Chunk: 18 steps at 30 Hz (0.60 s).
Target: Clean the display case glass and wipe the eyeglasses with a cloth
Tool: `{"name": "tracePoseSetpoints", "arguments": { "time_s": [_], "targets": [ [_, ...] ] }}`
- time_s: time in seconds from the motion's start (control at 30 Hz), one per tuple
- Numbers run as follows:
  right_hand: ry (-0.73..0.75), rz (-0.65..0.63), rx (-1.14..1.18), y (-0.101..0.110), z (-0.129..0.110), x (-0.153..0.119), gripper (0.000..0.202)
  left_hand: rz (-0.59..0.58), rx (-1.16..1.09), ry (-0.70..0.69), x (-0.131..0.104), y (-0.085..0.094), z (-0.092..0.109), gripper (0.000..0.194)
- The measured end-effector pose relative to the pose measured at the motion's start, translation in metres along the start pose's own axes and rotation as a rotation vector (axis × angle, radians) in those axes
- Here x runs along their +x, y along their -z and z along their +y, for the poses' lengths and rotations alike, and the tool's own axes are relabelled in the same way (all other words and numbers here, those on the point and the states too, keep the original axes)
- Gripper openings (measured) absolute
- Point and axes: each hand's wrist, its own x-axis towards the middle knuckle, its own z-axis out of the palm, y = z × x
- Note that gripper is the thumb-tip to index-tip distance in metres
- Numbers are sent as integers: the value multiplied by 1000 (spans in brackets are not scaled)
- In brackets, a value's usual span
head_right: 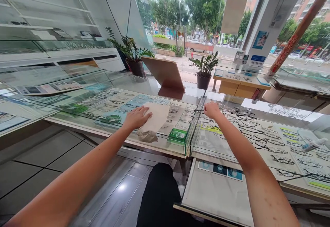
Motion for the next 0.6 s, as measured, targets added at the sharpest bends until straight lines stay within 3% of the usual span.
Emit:
{"name": "tracePoseSetpoints", "arguments": {
  "time_s": [0.17,0.27,0.33,0.43,0.53,0.6],
  "targets": [
    [-1,92,72,34,-13,-23,17,-9,-1,19,-2,3,0,71],
    [109,216,256,58,-38,-71,16,-19,8,20,-2,4,0,71],
    [268,181,465,56,-59,-117,13,-42,27,26,-1,4,0,74],
    [448,-91,565,15,-88,-184,14,-102,61,51,0,6,1,79],
    [284,-148,532,-50,-96,-225,21,-128,80,60,0,8,1,81],
    [229,-160,509,-87,-87,-232,26,-126,87,55,0,9,1,81]
  ]
}}
